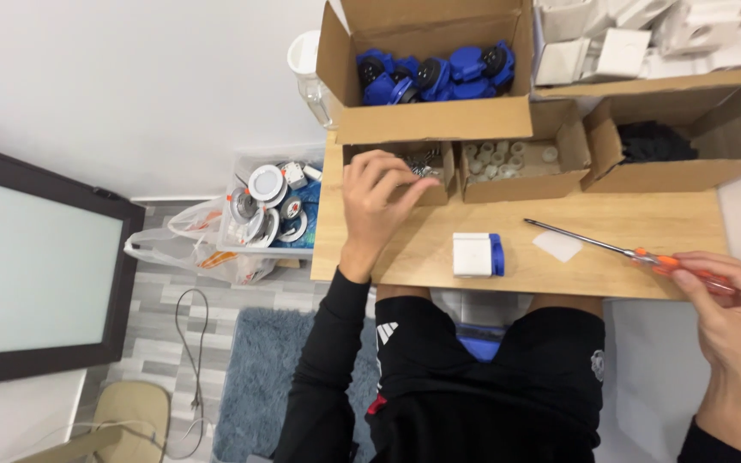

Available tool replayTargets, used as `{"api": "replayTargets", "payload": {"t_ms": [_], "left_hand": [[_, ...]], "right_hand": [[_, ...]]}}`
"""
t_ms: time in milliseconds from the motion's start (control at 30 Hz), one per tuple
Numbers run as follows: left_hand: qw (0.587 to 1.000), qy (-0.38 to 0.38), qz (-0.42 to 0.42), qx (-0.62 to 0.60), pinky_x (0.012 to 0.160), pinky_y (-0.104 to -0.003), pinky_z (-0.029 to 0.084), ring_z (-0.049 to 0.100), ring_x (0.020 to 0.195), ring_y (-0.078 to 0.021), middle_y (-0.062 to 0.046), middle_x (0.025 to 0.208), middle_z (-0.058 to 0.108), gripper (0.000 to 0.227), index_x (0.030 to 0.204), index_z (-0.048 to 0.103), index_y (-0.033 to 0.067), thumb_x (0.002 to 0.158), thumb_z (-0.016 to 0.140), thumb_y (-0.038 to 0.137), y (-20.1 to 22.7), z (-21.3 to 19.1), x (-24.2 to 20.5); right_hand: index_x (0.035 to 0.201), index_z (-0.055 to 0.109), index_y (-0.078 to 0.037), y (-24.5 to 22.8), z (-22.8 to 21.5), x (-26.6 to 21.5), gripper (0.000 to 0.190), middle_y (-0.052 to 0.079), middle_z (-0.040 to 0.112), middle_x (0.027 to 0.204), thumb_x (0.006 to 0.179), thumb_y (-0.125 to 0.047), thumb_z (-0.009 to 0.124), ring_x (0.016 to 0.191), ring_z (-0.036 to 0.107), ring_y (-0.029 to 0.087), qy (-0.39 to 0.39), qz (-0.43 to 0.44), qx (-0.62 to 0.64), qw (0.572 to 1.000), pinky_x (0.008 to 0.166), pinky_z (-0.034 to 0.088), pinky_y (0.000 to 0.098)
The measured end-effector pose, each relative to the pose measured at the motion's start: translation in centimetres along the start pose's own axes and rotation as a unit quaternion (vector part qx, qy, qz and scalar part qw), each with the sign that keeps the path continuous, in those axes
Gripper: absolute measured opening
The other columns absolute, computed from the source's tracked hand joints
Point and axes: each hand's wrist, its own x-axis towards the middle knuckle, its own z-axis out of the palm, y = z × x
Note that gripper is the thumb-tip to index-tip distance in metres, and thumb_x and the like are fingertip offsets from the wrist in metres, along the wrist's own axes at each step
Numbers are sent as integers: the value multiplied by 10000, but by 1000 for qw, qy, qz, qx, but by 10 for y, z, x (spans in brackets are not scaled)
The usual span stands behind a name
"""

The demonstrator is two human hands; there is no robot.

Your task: The person uses a screwdriver to tighten screws on a white plastic box attached to a blue component. They then pick up a blue plastic part and a white plastic box, inspecting them before returning to the assembly task.

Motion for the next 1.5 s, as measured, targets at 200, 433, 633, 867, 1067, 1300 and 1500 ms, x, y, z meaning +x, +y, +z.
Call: {"api": "replayTargets", "payload": {"t_ms": [200,433,633,867,1067,1300,1500], "left_hand": [[988,-85,22,-129,905,-403,516,669,942,-245,-110,947,734,228,868,741,46,981,838,218,46,3,2],[894,-441,58,-49,1018,-508,473,657,1206,-369,-166,1301,706,762,1347,648,107,872,766,691,76,47,-48],[892,-414,15,-183,1030,-483,480,651,1233,-357,-138,1288,722,565,1310,717,110,898,850,473,76,46,-20],[874,-334,-89,-342,1087,-522,554,678,1307,-418,-158,1407,705,639,1420,669,79,875,926,292,85,41,-15],[855,-353,-145,-350,1085,-565,585,693,1297,-475,-229,1375,692,755,1456,609,-7,806,956,161,90,30,-9],[864,-339,-148,-342,1085,-560,591,693,1310,-457,-201,1376,700,782,1452,649,14,766,984,180,88,39,-19],[878,-298,-123,-354,1067,-560,581,701,1280,-458,-177,1348,728,613,1348,756,64,785,964,187,86,45,-26]], "right_hand": [[1273,740,81,-44,23,31,341,209,733,1303,962,27,868,1233,688,265,-28,-13,-109,994,1149,550,326],[1132,824,-23,-50,46,52,278,113,791,1181,905,-140,932,1062,740,209,-79,-133,-213,965,1017,574,306],[1094,827,-61,-37,47,59,247,110,805,1102,874,-89,937,1041,768,294,-59,-158,-186,968,945,602,376],[1055,841,-95,-51,53,58,256,108,826,1046,825,-29,932,1050,797,375,-51,-162,-170,971,922,620,457],[1111,838,-159,-54,60,55,276,19,801,1162,859,-177,949,1129,750,283,-22,-194,-270,943,1091,525,431],[1107,841,-152,-79,112,56,283,38,806,1153,844,-91,926,1107,759,316,-40,-246,-177,952,1039,560,448],[1221,805,-101,-94,139,59,297,116,811,1241,927,-89,835,1165,777,352,-147,-230,-115,955,1030,582,484]]}}
